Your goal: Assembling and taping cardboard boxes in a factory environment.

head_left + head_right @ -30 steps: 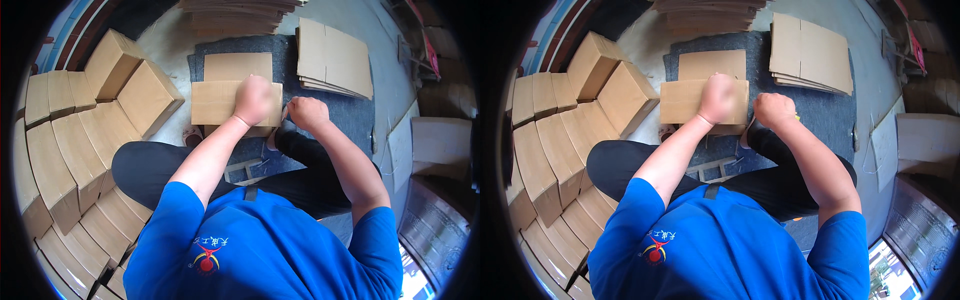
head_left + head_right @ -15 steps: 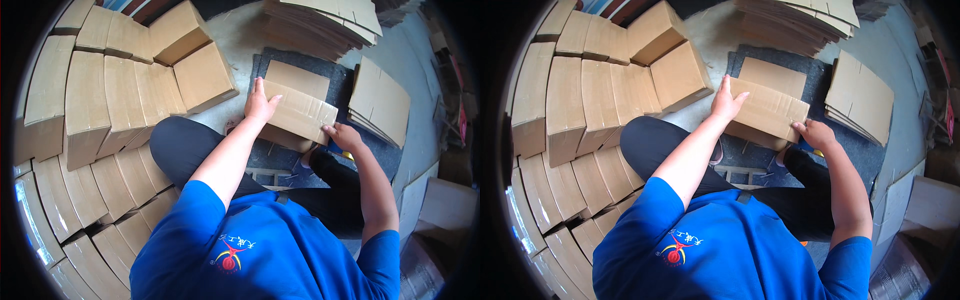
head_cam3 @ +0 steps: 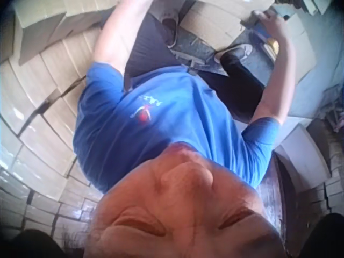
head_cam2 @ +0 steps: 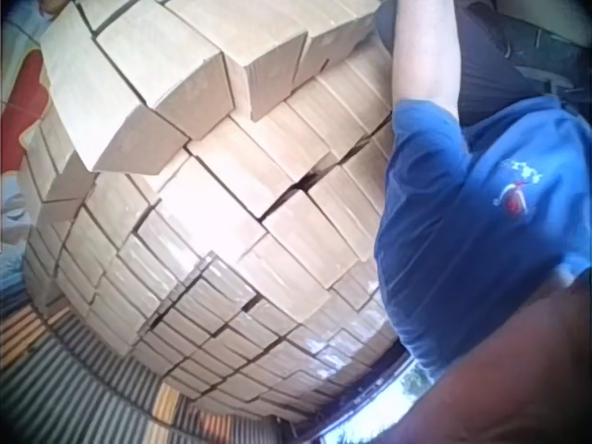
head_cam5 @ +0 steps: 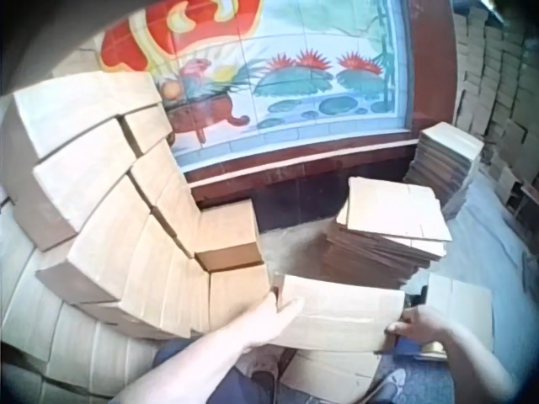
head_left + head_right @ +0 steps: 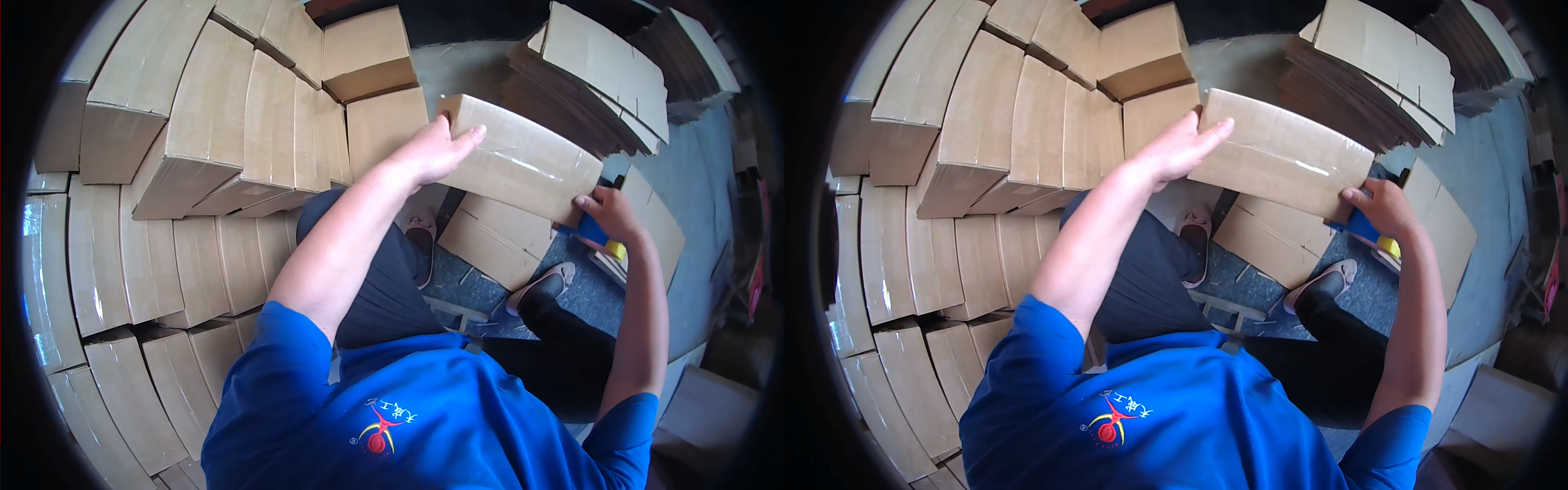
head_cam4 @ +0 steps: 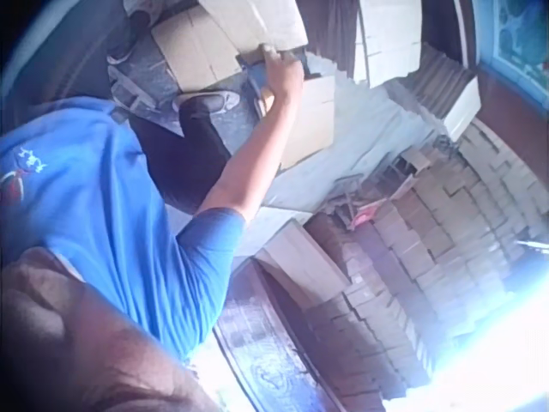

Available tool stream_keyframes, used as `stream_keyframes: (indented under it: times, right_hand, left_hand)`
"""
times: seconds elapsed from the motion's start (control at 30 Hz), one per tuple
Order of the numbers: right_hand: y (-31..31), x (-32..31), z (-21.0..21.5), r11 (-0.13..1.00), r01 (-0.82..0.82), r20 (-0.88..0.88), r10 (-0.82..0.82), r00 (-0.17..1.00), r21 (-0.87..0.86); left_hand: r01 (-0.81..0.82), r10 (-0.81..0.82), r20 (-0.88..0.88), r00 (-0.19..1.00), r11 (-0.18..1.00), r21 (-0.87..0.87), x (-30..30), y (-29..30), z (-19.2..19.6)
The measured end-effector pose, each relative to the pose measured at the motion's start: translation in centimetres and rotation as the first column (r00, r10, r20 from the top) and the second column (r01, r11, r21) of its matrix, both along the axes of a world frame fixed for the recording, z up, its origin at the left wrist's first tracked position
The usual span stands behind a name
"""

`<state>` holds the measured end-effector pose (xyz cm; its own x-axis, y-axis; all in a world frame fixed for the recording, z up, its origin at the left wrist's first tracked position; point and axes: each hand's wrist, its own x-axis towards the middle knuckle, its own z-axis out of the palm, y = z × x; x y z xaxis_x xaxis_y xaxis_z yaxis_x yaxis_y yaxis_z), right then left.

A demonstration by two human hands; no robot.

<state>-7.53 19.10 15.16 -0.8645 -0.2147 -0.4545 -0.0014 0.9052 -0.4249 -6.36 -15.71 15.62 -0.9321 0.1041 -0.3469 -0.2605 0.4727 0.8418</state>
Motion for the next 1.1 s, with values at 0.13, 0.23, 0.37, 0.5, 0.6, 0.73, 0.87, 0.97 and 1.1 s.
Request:
stream_keyframes:
  times: [0.13, 0.23, 0.37, 0.5, 0.6, 0.73, 0.87, 0.97, 1.1]
  right_hand:
    - [-5.7, -6.1, 0.0, 0.992, -0.126, -0.200, 0.124, 0.972, 0.002]
    - [-11.1, -9.6, -2.4, 0.977, -0.148, -0.223, 0.180, 0.958, 0.152]
    - [-17.3, -11.4, -7.1, 0.987, -0.002, -0.261, 0.045, 0.964, 0.162]
    - [-20.2, -12.5, -12.6, 0.992, 0.115, -0.138, -0.121, 0.983, -0.055]
    - [-22.7, -12.2, -13.9, 0.986, 0.123, -0.086, -0.133, 0.987, -0.111]
    - [-26.1, -12.0, -11.9, 0.997, 0.051, -0.220, -0.064, 0.973, -0.064]
    - [-28.9, -12.6, -12.3, 0.990, 0.018, -0.402, -0.072, 0.913, -0.138]
    - [-28.8, -12.8, -12.0, 0.994, 0.019, -0.391, -0.058, 0.919, -0.103]
    - [-23.7, -12.2, -12.6, 0.983, 0.082, -0.315, -0.131, 0.940, -0.164]
  left_hand:
    - [-0.095, 0.117, -0.219, 0.969, 0.990, 0.107, 3.3, -5.2, 4.4]
    - [-0.267, 0.319, -0.137, 0.938, 0.915, 0.302, 7.5, -6.6, 3.5]
    - [-0.403, 0.311, 0.296, 0.903, 0.851, 0.337, 10.5, -8.2, -2.2]
    - [-0.406, 0.247, 0.436, 0.865, 0.855, 0.321, 10.2, -8.2, -9.1]
    - [-0.362, 0.238, 0.390, 0.889, 0.888, 0.282, 9.4, -7.9, -13.2]
    - [-0.344, 0.222, 0.346, 0.911, 0.873, 0.347, 8.0, -8.0, -15.9]
    - [-0.224, 0.146, 0.252, 0.957, 0.923, 0.315, 5.6, -6.9, -16.5]
    - [-0.328, 0.291, 0.195, 0.937, 0.924, 0.195, 3.8, -7.2, -17.2]
    - [-0.334, 0.227, -0.369, 0.901, 0.907, -0.257, 4.2, -8.2, -15.7]
